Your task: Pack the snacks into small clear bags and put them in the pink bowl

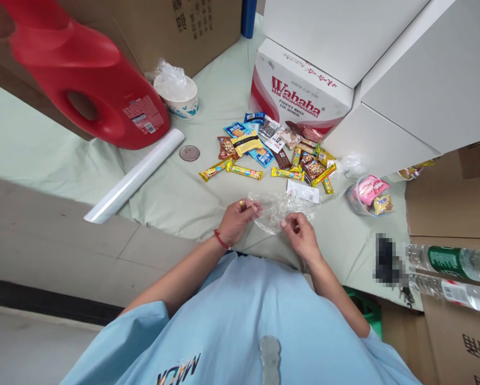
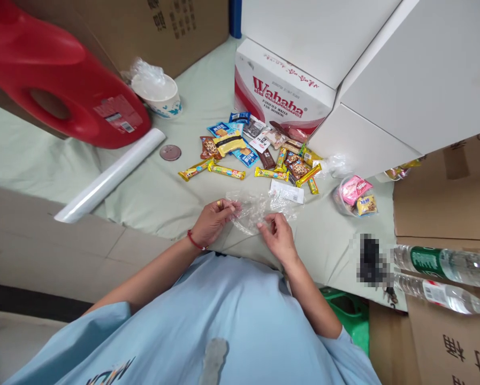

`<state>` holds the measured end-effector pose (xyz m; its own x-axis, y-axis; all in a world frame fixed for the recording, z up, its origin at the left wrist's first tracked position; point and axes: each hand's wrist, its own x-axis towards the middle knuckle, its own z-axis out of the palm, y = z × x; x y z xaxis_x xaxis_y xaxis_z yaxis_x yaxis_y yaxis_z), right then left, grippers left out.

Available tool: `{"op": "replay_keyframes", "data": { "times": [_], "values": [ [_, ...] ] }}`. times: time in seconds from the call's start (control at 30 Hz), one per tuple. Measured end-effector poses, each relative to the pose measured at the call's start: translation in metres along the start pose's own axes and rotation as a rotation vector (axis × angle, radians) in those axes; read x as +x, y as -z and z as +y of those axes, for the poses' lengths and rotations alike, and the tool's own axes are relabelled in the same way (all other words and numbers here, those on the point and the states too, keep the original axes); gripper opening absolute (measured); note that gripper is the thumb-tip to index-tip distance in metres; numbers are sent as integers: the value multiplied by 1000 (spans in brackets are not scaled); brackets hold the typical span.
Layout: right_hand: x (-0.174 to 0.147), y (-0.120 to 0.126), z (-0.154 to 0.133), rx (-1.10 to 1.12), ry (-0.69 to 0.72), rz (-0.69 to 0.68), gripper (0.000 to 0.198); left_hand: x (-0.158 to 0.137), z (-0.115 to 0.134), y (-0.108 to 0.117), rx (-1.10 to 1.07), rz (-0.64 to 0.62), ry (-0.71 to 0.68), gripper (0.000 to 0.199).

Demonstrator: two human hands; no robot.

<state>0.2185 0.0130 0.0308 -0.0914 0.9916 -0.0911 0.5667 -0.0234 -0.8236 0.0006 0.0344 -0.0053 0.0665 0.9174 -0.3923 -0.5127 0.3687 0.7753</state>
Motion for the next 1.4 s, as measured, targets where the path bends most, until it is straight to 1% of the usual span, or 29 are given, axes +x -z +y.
{"op": "replay_keyframes", "data": {
  "times": [0.07, 0.1, 0.13, 0.2, 0.27, 0.33, 0.4, 0.43, 0.5, 0.57, 0.63, 0.7, 0.73, 0.8, 0.87, 0.93, 1.0, 1.03, 1.07, 1.1, 1.13, 1.2, 1.23, 1.27, 1.3, 1.33, 1.4],
  "values": [
    [10, -1, -4, -30, 4, 107, 38, -4, 0, -7, 59, -44, -48, 37],
    [16, -3, -6, -20, -2, 114, 41, -5, -1, -9, 102, -68, -75, 35],
    [23, -6, -7, 0, -8, 90, 42, -7, -1, -11, 147, -91, -103, 32],
    [36, -15, -8, 41, -13, 16, 39, -10, -4, -10, 245, -114, -149, 27],
    [45, -24, -8, 78, -11, -20, 33, -15, -7, -3, 401, -54, -176, 21],
    [50, -32, -8, 130, -9, -8, 30, -21, -11, 9, 576, 57, -184, 15],
    [51, -37, -11, 187, 5, -4, 26, -30, -12, 22, 688, 144, -185, 7],
    [50, -39, -13, 198, 25, -14, 24, -35, -11, 27, 722, 161, -196, 11],
    [47, -42, -19, 172, 104, -43, 21, -45, -6, 32, 804, 162, -258, 35],
    [44, -45, -25, 94, 206, -74, 18, -51, 3, 30, 926, 153, -375, 57],
    [41, -49, -31, 16, 290, -98, 14, -51, 13, 23, 1038, 156, -487, 70],
    [39, -52, -35, -25, 349, -124, 13, -42, 21, 13, 1119, 172, -548, 78],
    [37, -52, -37, -29, 374, -136, 14, -36, 24, 9, 1141, 176, -547, 79],
    [35, -51, -38, -14, 409, -152, 17, -20, 26, 4, 1138, 190, -487, 75],
    [31, -46, -35, 7, 411, -138, 17, -3, 25, 4, 1098, 211, -367, 60],
    [25, -39, -26, 21, 377, -90, 17, 10, 22, 9, 1063, 241, -269, 33],
    [15, -30, -10, 36, 294, -13, 18, 17, 19, 15, 1023, 290, -242, 10],
    [9, -25, 0, 43, 230, 28, 19, 19, 18, 19, 1000, 319, -249, 7],
    [3, -19, 10, 50, 153, 57, 21, 19, 16, 22, 974, 350, -261, 8],
    [-3, -11, 20, 57, 72, 57, 24, 18, 15, 25, 952, 376, -269, 9],
    [-9, -2, 29, 68, -5, 18, 27, 16, 13, 26, 938, 391, -270, 11],
    [-16, 21, 40, 98, -120, -168, 35, 11, 10, 28, 927, 391, -273, 15],
    [-17, 34, 43, 107, -154, -267, 39, 9, 9, 27, 929, 380, -281, 18],
    [-16, 48, 43, 100, -173, -328, 43, 6, 8, 26, 937, 364, -295, 21],
    [-12, 60, 40, 75, -179, -336, 44, 4, 7, 24, 951, 346, -313, 23],
    [-7, 70, 36, 34, -174, -299, 44, 2, 6, 21, 967, 330, -332, 24],
    [7, 77, 25, -54, -137, -205, 42, -2, 4, 15, 997, 301, -367, 25]
  ]
}}
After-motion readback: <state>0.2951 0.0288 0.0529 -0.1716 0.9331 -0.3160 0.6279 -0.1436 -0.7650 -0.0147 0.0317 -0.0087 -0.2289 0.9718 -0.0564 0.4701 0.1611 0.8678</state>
